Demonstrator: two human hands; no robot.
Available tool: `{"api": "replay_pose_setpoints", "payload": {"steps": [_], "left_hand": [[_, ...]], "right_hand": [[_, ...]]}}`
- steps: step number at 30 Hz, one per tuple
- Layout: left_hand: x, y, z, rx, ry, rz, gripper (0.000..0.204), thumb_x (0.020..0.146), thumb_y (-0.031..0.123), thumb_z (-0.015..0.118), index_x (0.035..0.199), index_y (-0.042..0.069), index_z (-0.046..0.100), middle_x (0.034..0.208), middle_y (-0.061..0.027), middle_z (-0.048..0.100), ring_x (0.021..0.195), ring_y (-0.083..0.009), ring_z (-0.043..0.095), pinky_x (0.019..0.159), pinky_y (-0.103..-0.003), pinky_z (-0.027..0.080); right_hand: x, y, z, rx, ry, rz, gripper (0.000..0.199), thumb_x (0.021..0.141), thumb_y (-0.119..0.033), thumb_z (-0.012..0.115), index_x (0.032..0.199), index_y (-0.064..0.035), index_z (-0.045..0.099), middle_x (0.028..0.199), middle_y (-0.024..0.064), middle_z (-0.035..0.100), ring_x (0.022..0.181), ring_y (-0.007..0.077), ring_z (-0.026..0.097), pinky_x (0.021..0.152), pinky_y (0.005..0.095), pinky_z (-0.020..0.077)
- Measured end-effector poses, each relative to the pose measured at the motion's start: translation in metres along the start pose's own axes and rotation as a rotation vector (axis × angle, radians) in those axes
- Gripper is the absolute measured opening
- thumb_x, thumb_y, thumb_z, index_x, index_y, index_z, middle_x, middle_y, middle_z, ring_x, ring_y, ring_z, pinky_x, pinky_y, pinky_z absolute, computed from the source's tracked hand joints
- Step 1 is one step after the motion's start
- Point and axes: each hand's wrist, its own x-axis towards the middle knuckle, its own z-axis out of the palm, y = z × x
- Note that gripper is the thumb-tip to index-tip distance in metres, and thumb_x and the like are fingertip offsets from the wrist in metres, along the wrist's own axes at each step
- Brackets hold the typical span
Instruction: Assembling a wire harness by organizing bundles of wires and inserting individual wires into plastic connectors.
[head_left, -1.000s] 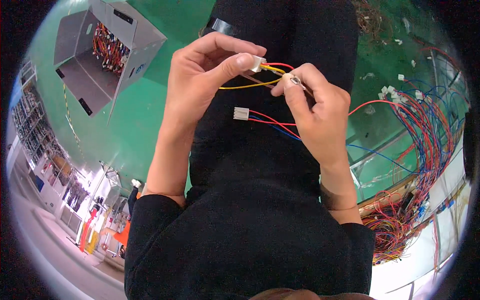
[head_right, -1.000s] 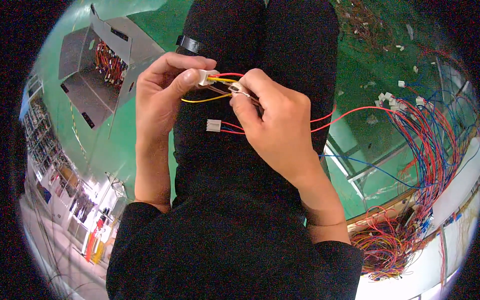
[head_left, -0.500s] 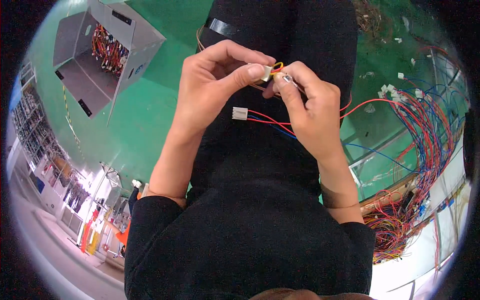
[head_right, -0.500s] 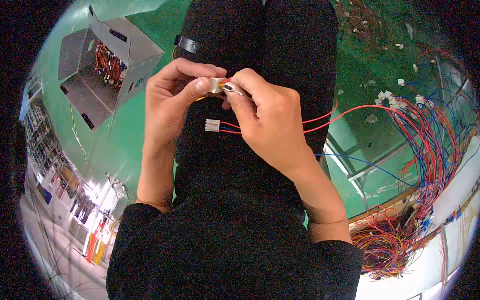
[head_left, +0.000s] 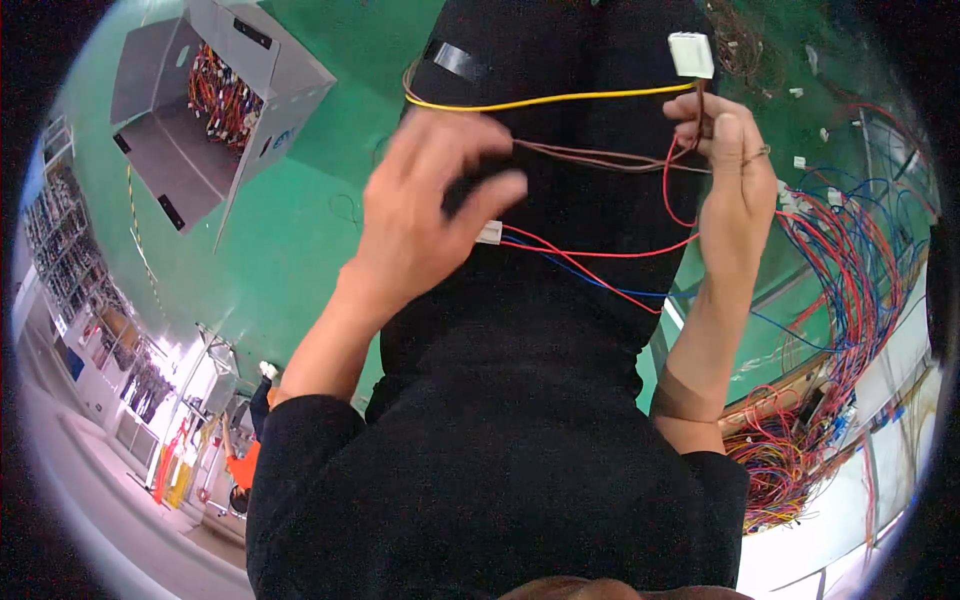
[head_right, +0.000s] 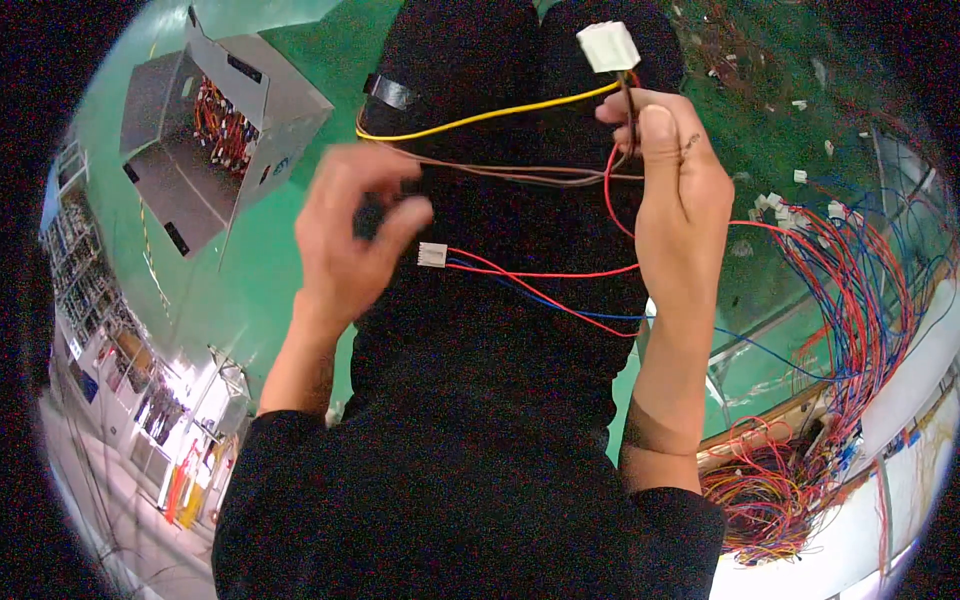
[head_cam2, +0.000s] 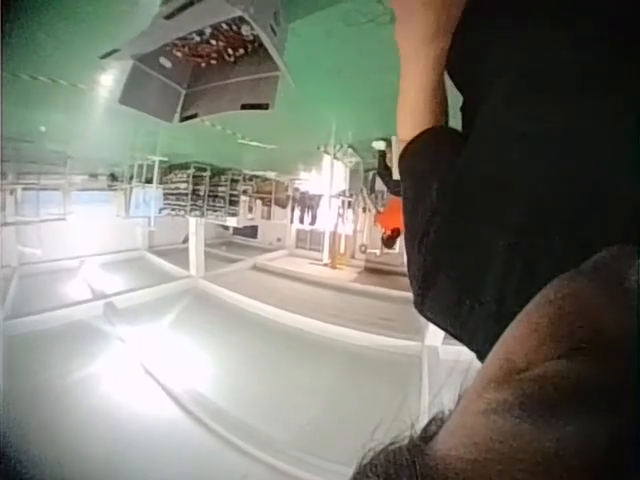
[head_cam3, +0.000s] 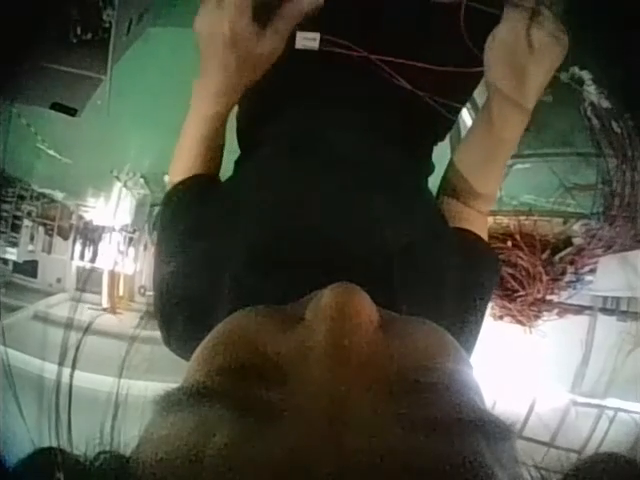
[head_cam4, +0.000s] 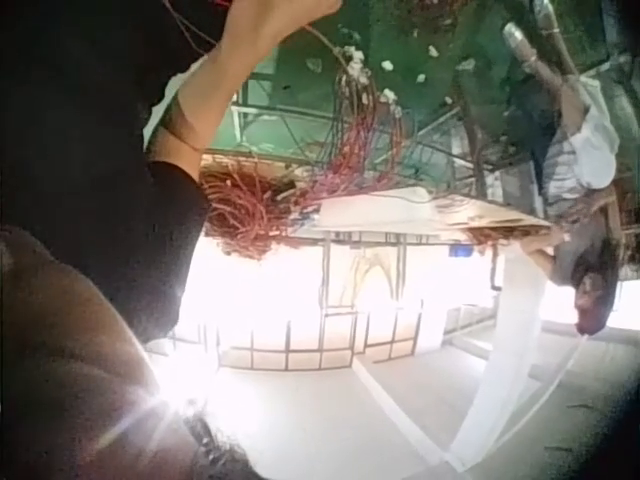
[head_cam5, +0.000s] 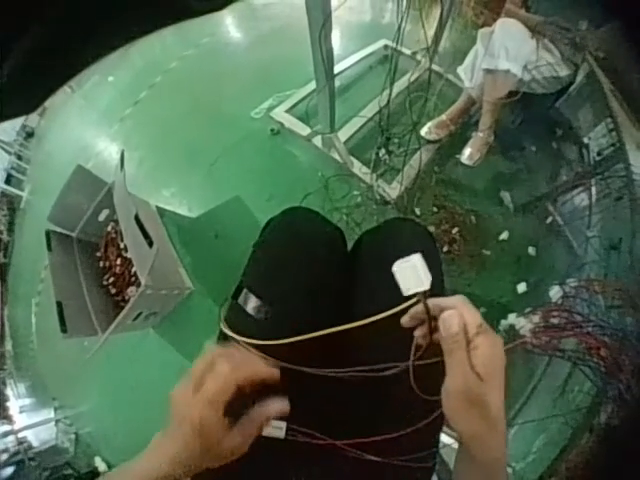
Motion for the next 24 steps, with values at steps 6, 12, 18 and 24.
{"api": "replay_pose_setpoints", "payload": {"steps": [6, 12, 18, 24], "left_hand": [[-0.031, -0.002, -0.003, 0.129, -0.424, 0.143, 0.033, 0.070, 0.018, 0.073, 0.099, 0.007, 0.060, 0.098, -0.0062, 0.058, 0.092, -0.0260, 0.054, 0.077, -0.037, 0.047], [-0.046, 0.002, 0.000, 0.020, -0.451, 0.189, 0.022, 0.074, 0.013, 0.069, 0.093, 0.006, 0.060, 0.094, -0.0079, 0.059, 0.084, -0.0258, 0.059, 0.070, -0.036, 0.050], [-0.033, 0.024, -0.011, -0.265, -0.341, 0.122, 0.025, 0.070, 0.011, 0.076, 0.089, 0.005, 0.063, 0.087, -0.0075, 0.064, 0.077, -0.0234, 0.063, 0.065, -0.032, 0.052], [-0.023, 0.024, -0.010, -0.363, -0.346, 0.137, 0.033, 0.068, 0.011, 0.077, 0.098, 0.006, 0.065, 0.084, -0.0075, 0.066, 0.072, -0.0212, 0.064, 0.066, -0.030, 0.052]], "right_hand": [[-0.008, 0.004, -0.004, -0.073, -0.393, 0.143, 0.030, 0.099, -0.022, 0.041, 0.087, 0.0012, 0.057, 0.077, 0.0033, 0.056, 0.074, 0.0100, 0.051, 0.069, 0.0244, 0.0420], [-0.011, -0.005, -0.012, -0.522, -0.356, -0.161, 0.025, 0.097, -0.020, 0.045, 0.095, 0.0006, 0.059, 0.077, 0.0042, 0.057, 0.067, 0.0098, 0.051, 0.062, 0.0232, 0.0418], [-0.004, -0.010, -0.022, -0.147, -0.219, 0.173, 0.026, 0.096, -0.021, 0.048, 0.091, 0.0003, 0.061, 0.073, 0.0008, 0.052, 0.060, 0.0059, 0.044, 0.055, 0.0192, 0.0363], [-0.006, -0.002, -0.023, 0.419, -0.149, 0.113, 0.013, 0.090, -0.011, 0.057, 0.097, 0.0005, 0.058, 0.088, 0.0065, 0.056, 0.070, 0.0099, 0.052, 0.063, 0.0232, 0.0468]]}}
